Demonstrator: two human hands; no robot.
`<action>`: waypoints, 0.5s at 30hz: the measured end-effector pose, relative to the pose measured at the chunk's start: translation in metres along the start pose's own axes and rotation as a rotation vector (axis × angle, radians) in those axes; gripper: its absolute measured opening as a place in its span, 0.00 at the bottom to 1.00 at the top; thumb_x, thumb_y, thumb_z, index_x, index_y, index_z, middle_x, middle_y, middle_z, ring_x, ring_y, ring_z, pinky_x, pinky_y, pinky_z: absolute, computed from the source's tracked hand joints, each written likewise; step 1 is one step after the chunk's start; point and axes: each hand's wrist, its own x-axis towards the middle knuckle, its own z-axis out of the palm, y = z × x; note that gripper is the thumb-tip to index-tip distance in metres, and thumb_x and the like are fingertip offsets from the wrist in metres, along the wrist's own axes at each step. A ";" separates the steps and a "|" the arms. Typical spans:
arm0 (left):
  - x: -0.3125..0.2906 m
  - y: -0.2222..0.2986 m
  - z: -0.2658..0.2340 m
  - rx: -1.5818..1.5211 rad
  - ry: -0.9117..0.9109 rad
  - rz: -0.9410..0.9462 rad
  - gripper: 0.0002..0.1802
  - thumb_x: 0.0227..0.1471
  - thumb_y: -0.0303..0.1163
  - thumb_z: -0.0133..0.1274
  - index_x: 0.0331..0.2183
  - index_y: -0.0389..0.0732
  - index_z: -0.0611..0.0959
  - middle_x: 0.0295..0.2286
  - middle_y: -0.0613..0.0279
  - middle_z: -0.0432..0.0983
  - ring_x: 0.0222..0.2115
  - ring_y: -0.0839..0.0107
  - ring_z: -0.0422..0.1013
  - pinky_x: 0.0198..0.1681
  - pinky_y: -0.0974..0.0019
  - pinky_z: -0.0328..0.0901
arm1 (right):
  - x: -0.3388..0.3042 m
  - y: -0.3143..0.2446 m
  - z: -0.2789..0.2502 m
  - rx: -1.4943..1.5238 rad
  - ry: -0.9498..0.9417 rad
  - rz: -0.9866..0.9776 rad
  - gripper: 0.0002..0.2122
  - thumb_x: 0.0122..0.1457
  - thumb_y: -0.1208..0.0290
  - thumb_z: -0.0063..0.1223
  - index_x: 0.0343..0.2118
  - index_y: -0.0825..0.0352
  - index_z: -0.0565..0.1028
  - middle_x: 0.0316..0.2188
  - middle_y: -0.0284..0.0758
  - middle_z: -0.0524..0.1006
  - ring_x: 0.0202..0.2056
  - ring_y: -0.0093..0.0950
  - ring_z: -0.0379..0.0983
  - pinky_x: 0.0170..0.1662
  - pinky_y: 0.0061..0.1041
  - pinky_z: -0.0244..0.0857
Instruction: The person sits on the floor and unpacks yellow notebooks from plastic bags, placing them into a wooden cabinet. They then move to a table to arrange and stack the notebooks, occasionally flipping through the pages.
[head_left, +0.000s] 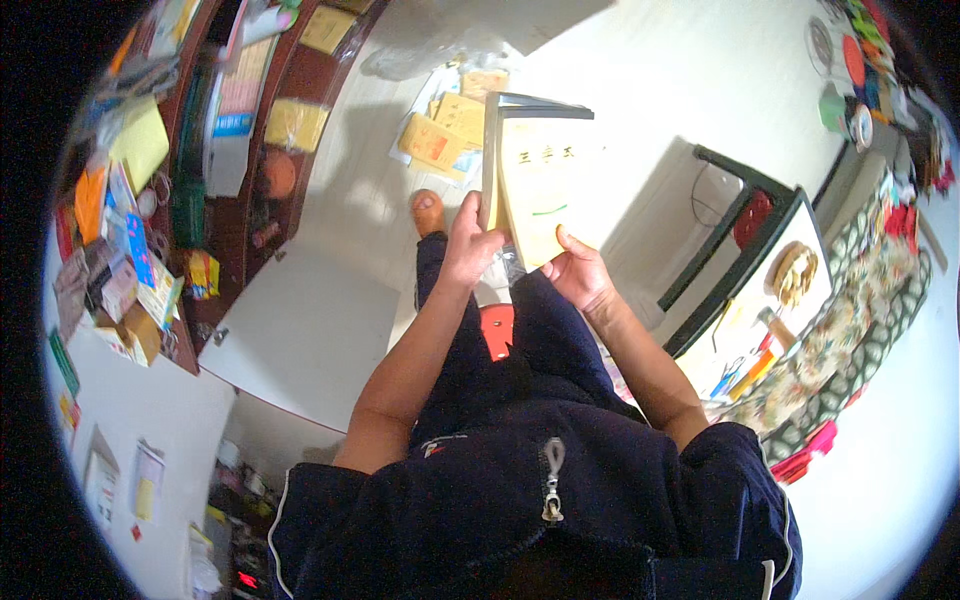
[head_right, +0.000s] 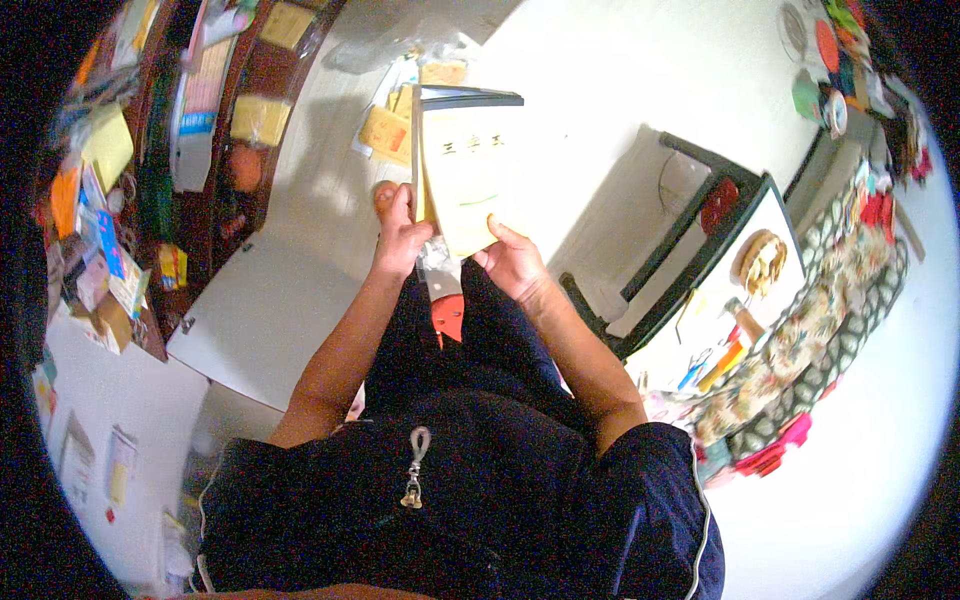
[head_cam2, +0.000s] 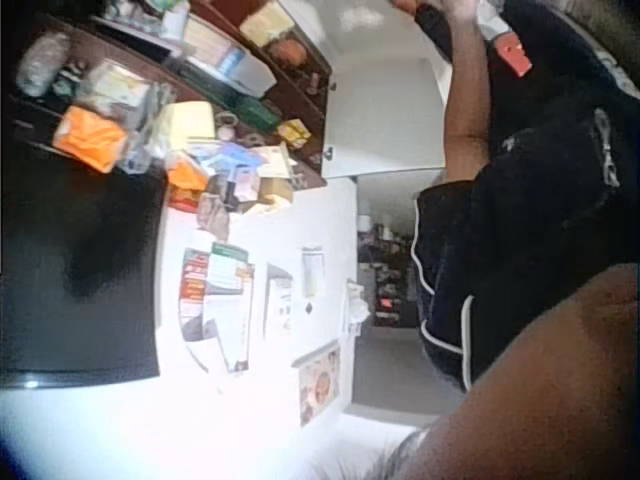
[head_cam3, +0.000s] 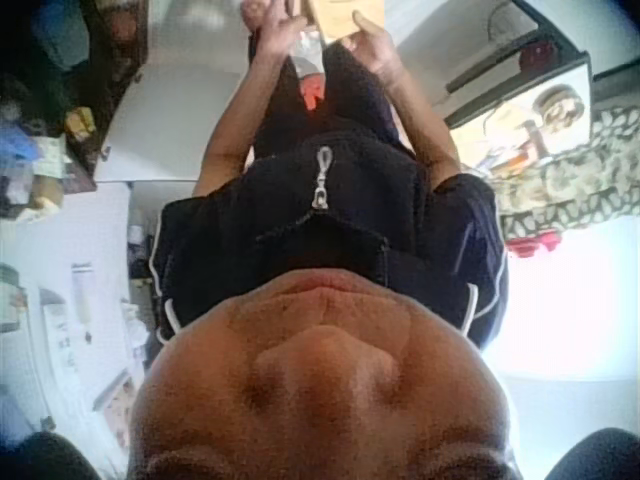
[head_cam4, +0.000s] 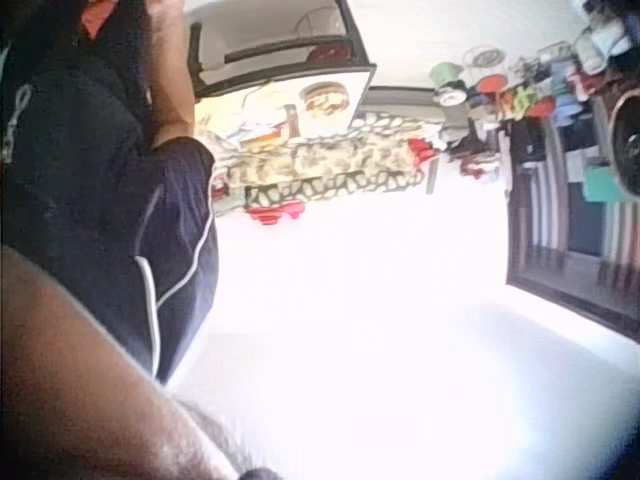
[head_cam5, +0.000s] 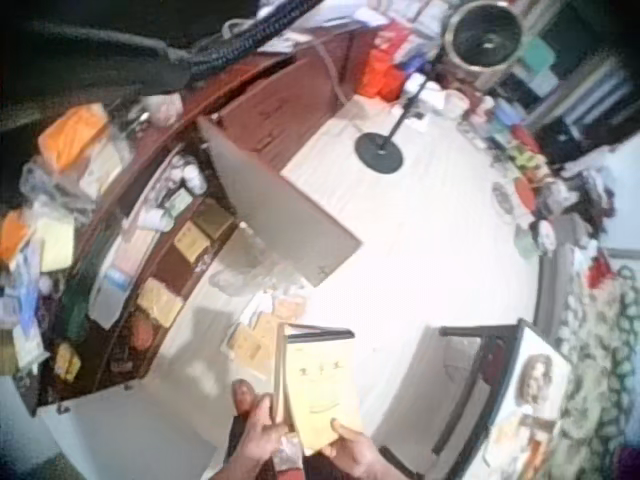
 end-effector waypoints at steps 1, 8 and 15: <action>-0.007 0.020 0.012 0.203 -0.014 0.023 0.19 0.34 0.19 0.53 0.34 0.34 0.68 0.32 0.63 0.69 0.34 0.76 0.66 0.38 0.72 0.62 | -0.008 -0.003 -0.017 0.075 -0.045 0.009 0.18 0.55 0.65 0.48 0.48 0.66 0.65 0.40 0.34 0.73 0.37 0.27 0.71 0.34 0.22 0.67; -0.042 0.033 0.050 0.679 -0.191 0.167 0.15 0.33 0.22 0.51 0.29 0.35 0.67 0.27 0.52 0.71 0.30 0.62 0.69 0.35 0.66 0.63 | -0.065 0.053 -0.043 0.544 -0.151 -0.151 0.14 0.57 0.67 0.45 0.45 0.64 0.67 0.36 0.33 0.75 0.31 0.25 0.72 0.30 0.22 0.68; -0.080 -0.009 0.057 0.801 -0.372 0.105 0.16 0.32 0.23 0.51 0.30 0.35 0.68 0.27 0.52 0.72 0.30 0.62 0.71 0.34 0.65 0.64 | -0.102 0.107 -0.063 0.713 0.010 -0.235 0.13 0.56 0.67 0.46 0.43 0.65 0.68 0.32 0.34 0.74 0.28 0.25 0.69 0.31 0.22 0.65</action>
